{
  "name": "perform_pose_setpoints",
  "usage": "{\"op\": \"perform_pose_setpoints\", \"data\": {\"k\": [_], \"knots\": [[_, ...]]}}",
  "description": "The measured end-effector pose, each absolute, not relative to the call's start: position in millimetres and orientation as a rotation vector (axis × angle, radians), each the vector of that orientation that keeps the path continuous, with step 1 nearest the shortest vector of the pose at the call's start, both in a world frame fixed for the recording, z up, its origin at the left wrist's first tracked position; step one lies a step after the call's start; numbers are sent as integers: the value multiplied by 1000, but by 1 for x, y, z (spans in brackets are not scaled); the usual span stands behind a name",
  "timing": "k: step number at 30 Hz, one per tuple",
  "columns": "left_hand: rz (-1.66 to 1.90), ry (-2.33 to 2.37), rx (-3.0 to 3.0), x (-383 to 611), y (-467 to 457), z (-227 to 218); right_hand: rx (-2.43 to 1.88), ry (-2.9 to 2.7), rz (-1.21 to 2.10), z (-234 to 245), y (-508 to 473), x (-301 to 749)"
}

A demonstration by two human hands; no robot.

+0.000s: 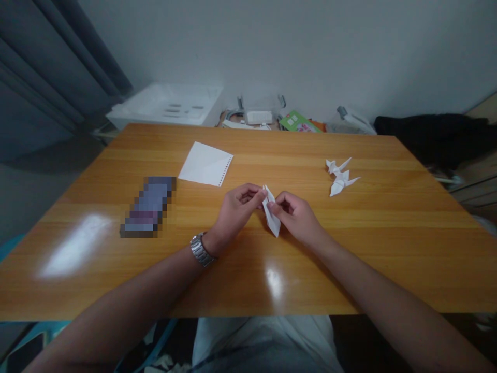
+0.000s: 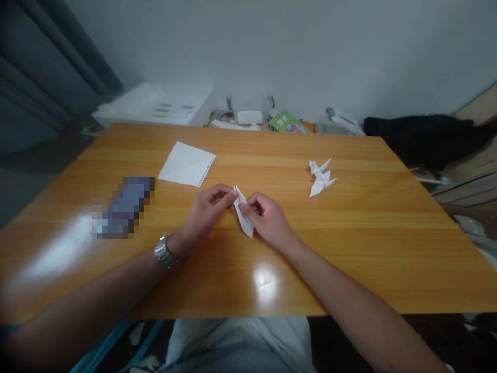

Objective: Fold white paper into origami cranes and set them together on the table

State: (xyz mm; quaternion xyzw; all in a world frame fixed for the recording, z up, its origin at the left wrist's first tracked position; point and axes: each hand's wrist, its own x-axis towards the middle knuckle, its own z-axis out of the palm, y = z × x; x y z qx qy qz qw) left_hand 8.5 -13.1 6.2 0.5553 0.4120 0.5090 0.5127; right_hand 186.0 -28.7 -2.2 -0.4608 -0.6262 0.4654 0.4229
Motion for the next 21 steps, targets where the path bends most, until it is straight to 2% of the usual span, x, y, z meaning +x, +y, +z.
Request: {"op": "perform_pose_setpoints", "data": {"k": [9, 21], "knots": [[1228, 1000, 1543, 5, -12, 9, -1178, -1623, 1252, 3, -27, 188], [1225, 985, 1511, 6, -10, 3, -1139, -1598, 1256, 0, -27, 189]]}}
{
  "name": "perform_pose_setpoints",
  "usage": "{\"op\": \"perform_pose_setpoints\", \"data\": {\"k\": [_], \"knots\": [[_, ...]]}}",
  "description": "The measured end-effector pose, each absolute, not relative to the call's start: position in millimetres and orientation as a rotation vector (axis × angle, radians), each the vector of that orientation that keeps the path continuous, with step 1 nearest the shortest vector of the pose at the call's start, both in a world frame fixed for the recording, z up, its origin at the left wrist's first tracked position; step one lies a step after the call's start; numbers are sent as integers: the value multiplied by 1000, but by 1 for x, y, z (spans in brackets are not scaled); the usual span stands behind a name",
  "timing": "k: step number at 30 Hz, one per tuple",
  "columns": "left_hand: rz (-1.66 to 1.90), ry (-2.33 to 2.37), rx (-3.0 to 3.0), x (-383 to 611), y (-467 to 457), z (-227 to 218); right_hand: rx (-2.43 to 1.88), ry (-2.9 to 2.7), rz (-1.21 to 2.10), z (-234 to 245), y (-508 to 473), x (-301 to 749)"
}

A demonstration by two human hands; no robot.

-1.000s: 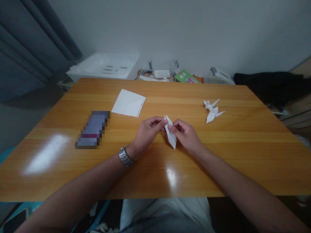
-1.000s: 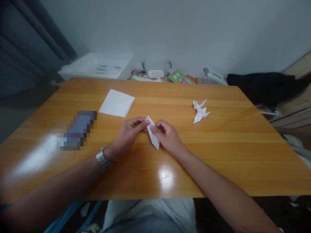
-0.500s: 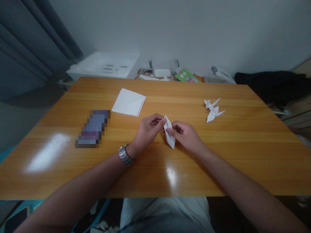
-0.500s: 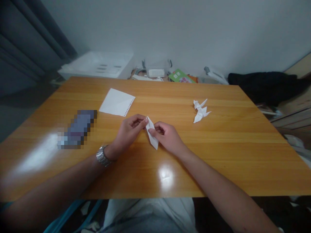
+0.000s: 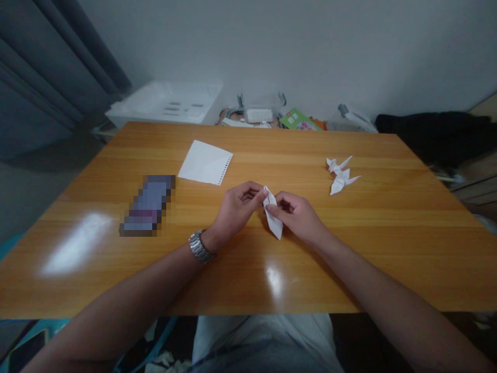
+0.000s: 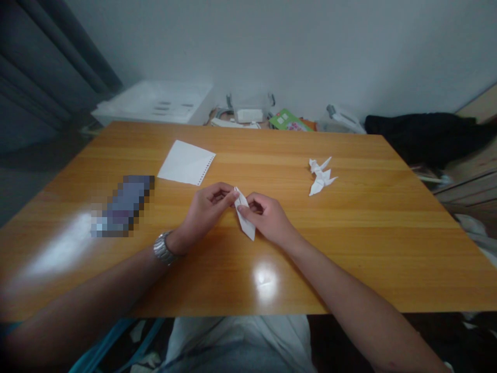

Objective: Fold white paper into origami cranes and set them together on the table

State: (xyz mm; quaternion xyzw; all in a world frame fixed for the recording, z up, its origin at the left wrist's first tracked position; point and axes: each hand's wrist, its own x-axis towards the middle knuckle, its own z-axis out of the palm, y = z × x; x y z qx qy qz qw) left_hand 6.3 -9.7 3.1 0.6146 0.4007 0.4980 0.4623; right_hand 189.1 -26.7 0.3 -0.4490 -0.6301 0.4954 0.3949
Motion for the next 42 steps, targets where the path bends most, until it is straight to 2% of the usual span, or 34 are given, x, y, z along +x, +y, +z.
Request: {"op": "perform_pose_setpoints", "data": {"k": [6, 42], "knots": [[1228, 1017, 1505, 6, -10, 4, -1121, -1493, 1343, -2, -26, 189], [1221, 961, 1392, 6, -8, 4, -1143, -1485, 1249, 2, -26, 189]]}}
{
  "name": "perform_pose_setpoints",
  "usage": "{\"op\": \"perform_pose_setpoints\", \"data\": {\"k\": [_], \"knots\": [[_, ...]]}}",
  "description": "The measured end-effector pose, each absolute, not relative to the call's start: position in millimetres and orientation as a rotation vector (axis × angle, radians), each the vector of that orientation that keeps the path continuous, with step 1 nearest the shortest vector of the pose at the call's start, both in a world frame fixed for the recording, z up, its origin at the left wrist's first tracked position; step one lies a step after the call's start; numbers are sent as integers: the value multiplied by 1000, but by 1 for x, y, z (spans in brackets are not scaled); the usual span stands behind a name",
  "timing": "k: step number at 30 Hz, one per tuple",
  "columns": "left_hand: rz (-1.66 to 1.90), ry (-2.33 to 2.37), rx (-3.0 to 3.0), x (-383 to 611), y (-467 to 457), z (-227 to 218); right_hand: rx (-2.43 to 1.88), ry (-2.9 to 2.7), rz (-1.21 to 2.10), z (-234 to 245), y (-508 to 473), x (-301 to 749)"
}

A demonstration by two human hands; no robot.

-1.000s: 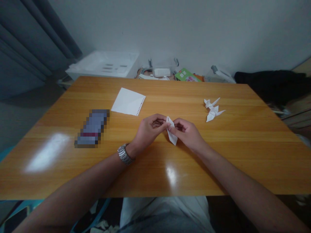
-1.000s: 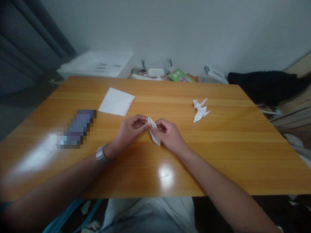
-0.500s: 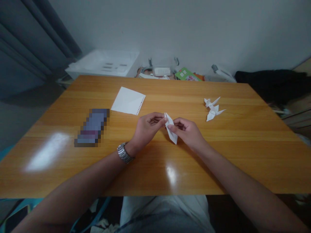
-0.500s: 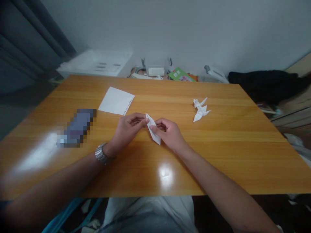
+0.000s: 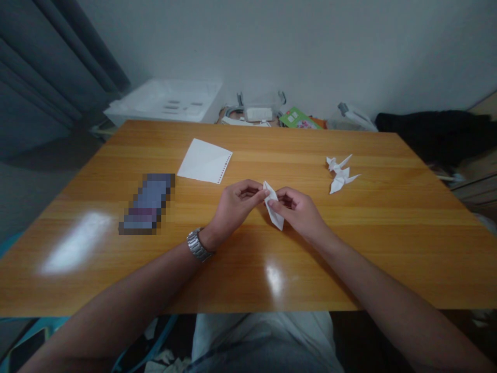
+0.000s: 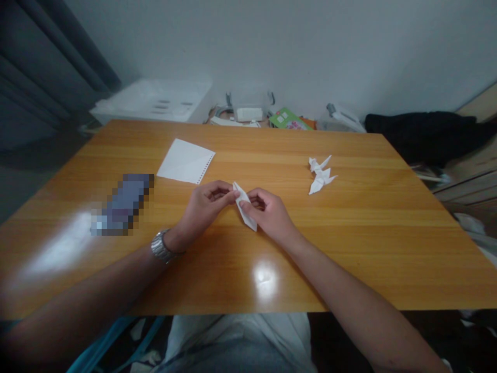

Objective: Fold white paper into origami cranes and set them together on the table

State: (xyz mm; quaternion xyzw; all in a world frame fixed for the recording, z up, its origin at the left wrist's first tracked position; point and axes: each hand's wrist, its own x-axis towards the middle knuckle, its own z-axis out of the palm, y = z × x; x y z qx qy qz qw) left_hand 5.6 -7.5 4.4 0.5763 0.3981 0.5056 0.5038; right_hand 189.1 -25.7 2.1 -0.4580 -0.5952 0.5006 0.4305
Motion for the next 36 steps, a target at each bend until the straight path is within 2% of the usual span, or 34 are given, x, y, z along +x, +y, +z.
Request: {"op": "perform_pose_setpoints", "data": {"k": [24, 36], "knots": [[1109, 920, 1415, 6, -11, 12, -1149, -1501, 1179, 1, -27, 190], [1182, 1002, 1506, 6, -14, 15, -1125, -1510, 1189, 5, -30, 186]]}}
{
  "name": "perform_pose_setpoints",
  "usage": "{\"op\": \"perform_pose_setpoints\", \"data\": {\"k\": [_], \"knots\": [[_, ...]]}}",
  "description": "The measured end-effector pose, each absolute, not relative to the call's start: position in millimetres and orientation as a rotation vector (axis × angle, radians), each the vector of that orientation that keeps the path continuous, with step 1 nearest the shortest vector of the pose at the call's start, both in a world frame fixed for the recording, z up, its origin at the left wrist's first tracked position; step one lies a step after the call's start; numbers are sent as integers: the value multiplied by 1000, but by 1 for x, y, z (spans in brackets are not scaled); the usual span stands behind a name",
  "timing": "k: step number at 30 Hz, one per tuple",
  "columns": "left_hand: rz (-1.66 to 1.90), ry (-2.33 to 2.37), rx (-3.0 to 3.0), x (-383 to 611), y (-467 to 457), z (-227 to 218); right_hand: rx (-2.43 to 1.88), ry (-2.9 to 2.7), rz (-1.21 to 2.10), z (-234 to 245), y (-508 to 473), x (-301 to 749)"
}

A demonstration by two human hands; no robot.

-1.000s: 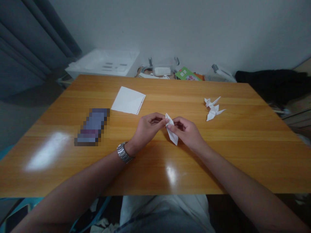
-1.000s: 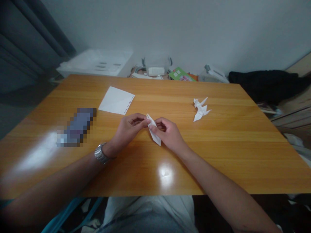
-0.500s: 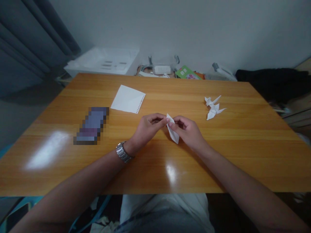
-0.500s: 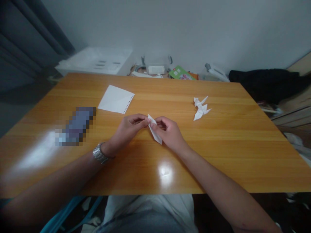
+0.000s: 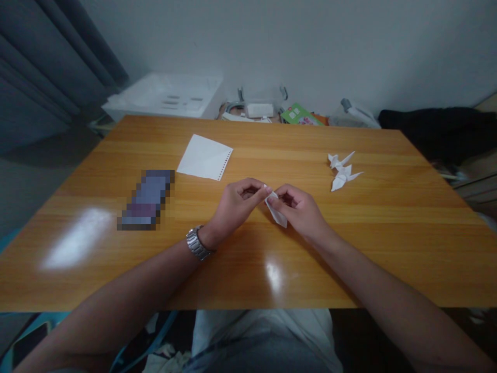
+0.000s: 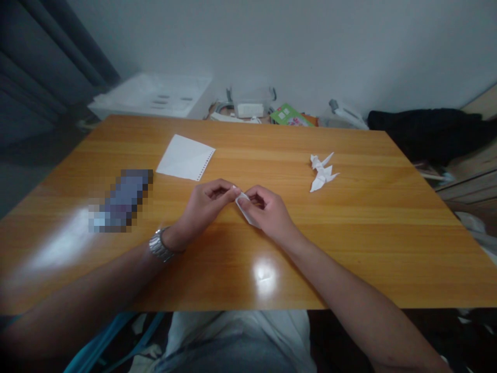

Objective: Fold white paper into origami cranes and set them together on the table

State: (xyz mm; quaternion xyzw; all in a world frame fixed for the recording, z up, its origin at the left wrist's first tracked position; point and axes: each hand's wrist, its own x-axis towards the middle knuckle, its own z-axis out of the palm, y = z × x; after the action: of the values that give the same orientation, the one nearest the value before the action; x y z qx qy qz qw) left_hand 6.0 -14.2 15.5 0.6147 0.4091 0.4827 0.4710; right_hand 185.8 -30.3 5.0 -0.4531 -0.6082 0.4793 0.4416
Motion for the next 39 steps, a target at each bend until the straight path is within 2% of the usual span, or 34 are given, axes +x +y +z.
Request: {"op": "perform_pose_setpoints", "data": {"k": [18, 26, 39], "knots": [[1199, 1030, 1522, 5, -10, 17, -1099, -1454, 1296, 1, -26, 189], [1177, 1022, 1495, 6, -11, 14, -1151, -1563, 1138, 4, -27, 191], [980, 937, 1433, 13, -13, -3, -1164, -1277, 968, -3, -19, 195]]}}
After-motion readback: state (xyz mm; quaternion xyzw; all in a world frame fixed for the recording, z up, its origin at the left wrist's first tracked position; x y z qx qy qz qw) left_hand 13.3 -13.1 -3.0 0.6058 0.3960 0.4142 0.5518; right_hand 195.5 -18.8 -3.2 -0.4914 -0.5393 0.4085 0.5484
